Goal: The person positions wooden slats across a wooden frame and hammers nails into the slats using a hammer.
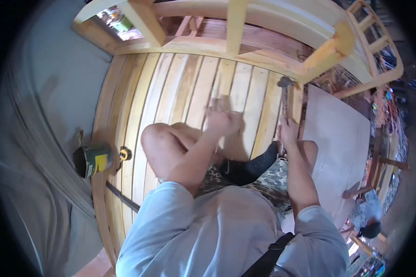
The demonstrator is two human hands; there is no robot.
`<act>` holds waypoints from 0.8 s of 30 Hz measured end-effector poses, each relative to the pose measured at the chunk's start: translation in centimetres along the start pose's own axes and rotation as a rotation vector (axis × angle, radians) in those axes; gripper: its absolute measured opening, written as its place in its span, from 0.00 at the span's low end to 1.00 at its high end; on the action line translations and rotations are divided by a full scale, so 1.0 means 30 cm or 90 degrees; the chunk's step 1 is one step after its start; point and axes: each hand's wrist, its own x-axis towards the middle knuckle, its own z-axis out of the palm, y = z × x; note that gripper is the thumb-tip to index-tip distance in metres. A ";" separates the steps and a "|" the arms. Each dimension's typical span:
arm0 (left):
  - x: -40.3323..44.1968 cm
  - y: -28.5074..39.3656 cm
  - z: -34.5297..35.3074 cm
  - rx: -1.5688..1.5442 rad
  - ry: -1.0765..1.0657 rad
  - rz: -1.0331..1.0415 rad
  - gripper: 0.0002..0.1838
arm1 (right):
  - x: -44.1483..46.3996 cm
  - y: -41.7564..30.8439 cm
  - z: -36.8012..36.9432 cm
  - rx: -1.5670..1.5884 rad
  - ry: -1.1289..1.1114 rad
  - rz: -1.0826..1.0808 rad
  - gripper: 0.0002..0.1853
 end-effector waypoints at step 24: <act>0.000 -0.048 -0.104 0.027 -0.212 -0.146 0.45 | 0.005 -0.104 0.023 -0.189 0.155 -0.413 0.23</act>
